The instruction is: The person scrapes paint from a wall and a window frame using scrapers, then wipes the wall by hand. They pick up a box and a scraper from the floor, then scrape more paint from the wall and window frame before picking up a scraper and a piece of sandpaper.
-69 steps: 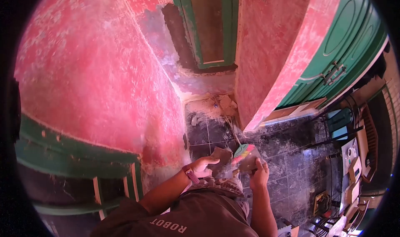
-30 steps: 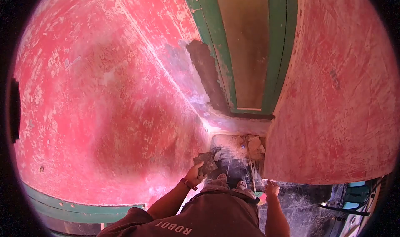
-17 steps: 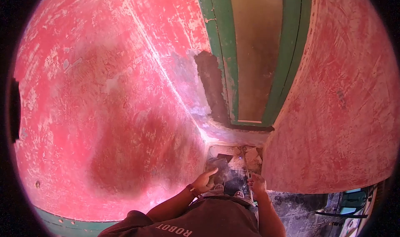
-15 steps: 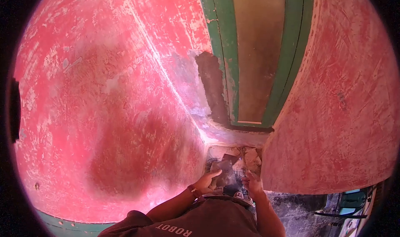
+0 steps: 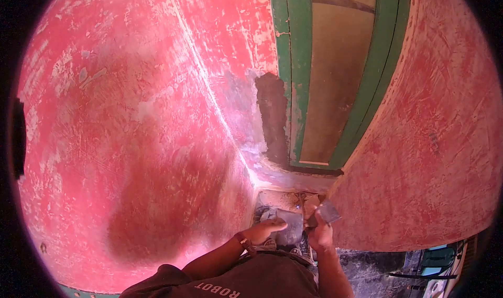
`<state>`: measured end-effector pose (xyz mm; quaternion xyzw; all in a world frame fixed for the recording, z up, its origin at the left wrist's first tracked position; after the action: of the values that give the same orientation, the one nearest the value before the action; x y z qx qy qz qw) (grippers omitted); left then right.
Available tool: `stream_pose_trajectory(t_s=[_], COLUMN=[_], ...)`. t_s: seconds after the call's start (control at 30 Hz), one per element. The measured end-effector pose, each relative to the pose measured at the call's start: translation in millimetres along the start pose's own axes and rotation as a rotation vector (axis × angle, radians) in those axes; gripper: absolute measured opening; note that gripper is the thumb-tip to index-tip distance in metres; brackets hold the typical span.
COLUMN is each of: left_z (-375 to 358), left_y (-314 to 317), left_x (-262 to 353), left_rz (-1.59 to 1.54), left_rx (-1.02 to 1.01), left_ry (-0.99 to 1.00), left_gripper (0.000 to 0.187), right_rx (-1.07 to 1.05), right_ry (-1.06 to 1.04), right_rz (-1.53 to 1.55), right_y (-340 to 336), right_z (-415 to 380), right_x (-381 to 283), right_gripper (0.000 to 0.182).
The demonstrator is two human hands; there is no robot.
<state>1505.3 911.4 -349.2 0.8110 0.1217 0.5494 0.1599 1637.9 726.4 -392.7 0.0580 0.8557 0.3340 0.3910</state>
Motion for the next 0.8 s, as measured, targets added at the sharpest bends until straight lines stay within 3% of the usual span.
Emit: stream_pose_trajectory(t_s=[0.07,0.13,0.2,0.27,0.33,0.43,0.47,0.53,0.8], left_z=[14,27,39,23,21,23,27,42,44], left_y=[-32,-71,-102,-91,-97,-107,-119,-142,-133], left_x=[-20,-48,-69,-31,8,43,47,52,181], left_rz=[0.050,0.203,0.029,-0.144,-0.639,-0.809,-0.874,-0.600,-0.778], left_rx=[0.088,0.243,0.311,0.358,0.353,0.457,0.340,0.348,0.373], left_ry=[0.102,0.242,0.320,0.422,0.358,0.326,0.389,0.569,0.706], left_gripper=[0.051,0.041,0.037,0.035,0.037,0.041,0.040,0.040,0.032], right_rx=[0.056,0.170,0.249,0.286,0.330,0.366,0.375,0.407,0.424], right_ry=[-0.023,-0.033,-0.014,0.017,0.024,0.034,0.041,0.067,0.063], right_rz=[0.058,0.053,0.032,0.011,0.039,0.084,0.099,0.109,0.145], right_y=[-14,-12,-16,-38,-37,-52,-60,-57,-59], right_z=[2,-5,-14,-13,-25,-27,-28,-35,-2], right_x=[-10,-20,-22,-16,-11,4,10,13,-6], right_gripper=[0.017,0.012,0.011,0.013,0.016,0.016,0.016,0.014,0.015])
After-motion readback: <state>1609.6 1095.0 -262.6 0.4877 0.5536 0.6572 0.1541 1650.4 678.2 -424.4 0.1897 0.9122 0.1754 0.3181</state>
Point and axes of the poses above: each hand's wrist, its own z-axis towards the middle knuckle, its own y-axis out of the palm, x = y × z, the point moved 2 cm from there along z, towards the middle knuckle, and after that the axes turned 4 degrees about -z, right-handed, at the moved point
